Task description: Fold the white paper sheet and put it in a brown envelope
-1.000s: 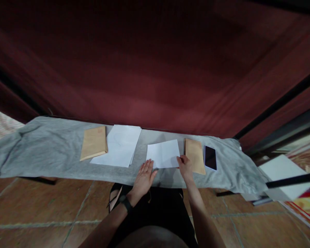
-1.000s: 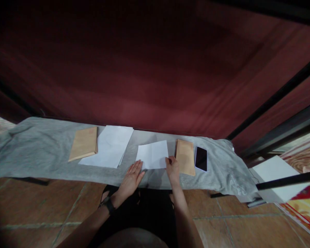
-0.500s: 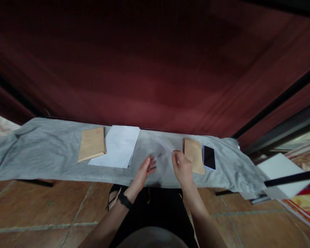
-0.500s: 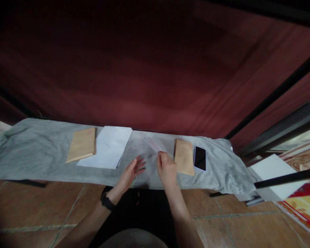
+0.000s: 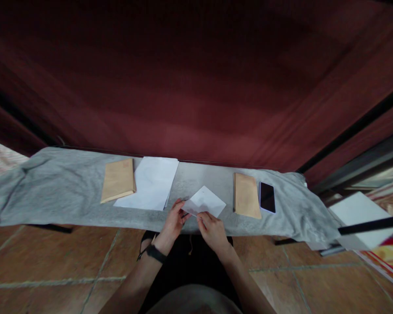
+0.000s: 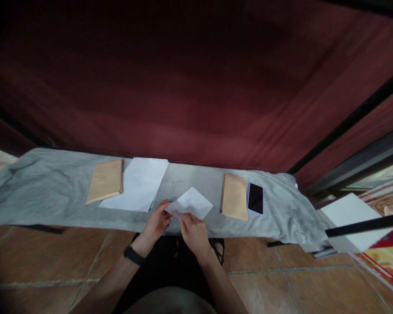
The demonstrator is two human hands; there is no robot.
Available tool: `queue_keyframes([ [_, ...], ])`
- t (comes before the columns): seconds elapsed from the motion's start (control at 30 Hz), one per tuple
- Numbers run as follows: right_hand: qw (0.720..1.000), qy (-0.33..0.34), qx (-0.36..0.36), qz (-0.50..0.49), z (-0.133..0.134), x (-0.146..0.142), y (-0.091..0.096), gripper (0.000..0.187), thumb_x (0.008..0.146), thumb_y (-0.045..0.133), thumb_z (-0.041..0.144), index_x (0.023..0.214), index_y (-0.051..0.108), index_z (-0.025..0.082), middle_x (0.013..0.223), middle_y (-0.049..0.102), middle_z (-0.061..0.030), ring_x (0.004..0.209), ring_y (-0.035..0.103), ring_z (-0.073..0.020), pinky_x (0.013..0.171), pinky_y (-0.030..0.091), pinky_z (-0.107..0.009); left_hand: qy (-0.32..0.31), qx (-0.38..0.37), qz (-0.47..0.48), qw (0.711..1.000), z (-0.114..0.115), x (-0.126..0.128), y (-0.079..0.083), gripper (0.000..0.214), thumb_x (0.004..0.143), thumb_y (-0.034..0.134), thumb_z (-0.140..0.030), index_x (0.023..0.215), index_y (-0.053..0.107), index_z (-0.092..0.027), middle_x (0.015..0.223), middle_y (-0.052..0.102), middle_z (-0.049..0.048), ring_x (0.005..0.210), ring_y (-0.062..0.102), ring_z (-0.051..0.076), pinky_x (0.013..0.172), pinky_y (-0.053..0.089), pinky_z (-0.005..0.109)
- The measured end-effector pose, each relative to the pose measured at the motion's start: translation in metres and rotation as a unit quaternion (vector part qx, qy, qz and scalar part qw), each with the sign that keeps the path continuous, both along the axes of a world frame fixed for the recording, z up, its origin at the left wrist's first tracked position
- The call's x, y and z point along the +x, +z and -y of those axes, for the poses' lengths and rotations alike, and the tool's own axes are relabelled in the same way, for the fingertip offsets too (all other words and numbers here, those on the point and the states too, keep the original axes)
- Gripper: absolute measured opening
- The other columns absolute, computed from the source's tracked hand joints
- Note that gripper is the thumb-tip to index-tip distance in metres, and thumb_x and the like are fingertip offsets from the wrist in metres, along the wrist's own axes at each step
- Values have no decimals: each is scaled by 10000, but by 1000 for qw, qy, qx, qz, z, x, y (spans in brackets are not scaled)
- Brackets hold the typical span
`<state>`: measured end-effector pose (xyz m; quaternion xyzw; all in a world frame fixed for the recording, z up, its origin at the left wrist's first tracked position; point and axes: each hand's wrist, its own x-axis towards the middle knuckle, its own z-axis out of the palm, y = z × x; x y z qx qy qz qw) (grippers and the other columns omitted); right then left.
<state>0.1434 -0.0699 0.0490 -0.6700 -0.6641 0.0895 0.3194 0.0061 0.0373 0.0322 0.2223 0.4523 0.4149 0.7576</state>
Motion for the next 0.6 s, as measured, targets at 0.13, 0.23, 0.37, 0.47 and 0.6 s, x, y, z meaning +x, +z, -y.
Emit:
queue_keyframes([
  [0.13, 995, -62, -1, -77, 0, 11, -4, 247, 996, 446, 265, 1054, 685, 238, 994, 763, -43, 877, 729, -182, 781, 540, -243, 10, 86, -37, 996, -3, -3, -8, 414, 845, 662, -469, 1193, 618, -249, 1255, 687, 85, 1202, 630, 261, 916, 566, 408],
  [0.23, 984, -114, -15, -138, -3, 25, -2, 272, 982, 451, 327, 1045, 698, 230, 961, 769, -44, 851, 724, -190, 782, 543, -256, -30, 140, -58, 988, -7, -4, -15, 447, 832, 663, -492, 1188, 655, -223, 1384, 620, 119, 1327, 544, 302, 1004, 524, 454],
  [0.37, 967, -128, -22, -220, -10, 39, 2, 294, 954, 463, 394, 1044, 689, 230, 944, 763, -28, 841, 707, -184, 766, 541, -255, -55, 187, -95, 976, -16, 2, -25, 568, 714, 748, -350, 1255, 649, -210, 1412, 605, 127, 1338, 533, 314, 1079, 463, 469],
  [0.47, 954, -118, -8, -276, -13, 43, 1, 283, 934, 486, 412, 1024, 683, 231, 924, 757, -13, 820, 696, -172, 744, 540, -248, -78, 243, -118, 960, -25, 12, -26, 591, 683, 750, -292, 1260, 656, -201, 1357, 649, 119, 1296, 568, 299, 1112, 425, 464],
  [0.6, 943, -116, 4, -312, -11, 45, -8, 286, 918, 526, 426, 1039, 679, 217, 952, 757, -33, 846, 700, -180, 762, 556, -262, -150, 289, -125, 937, -34, 20, -22, 410, 706, 738, -289, 1106, 729, -200, 1144, 748, 88, 1104, 666, 276, 1036, 479, 449],
])
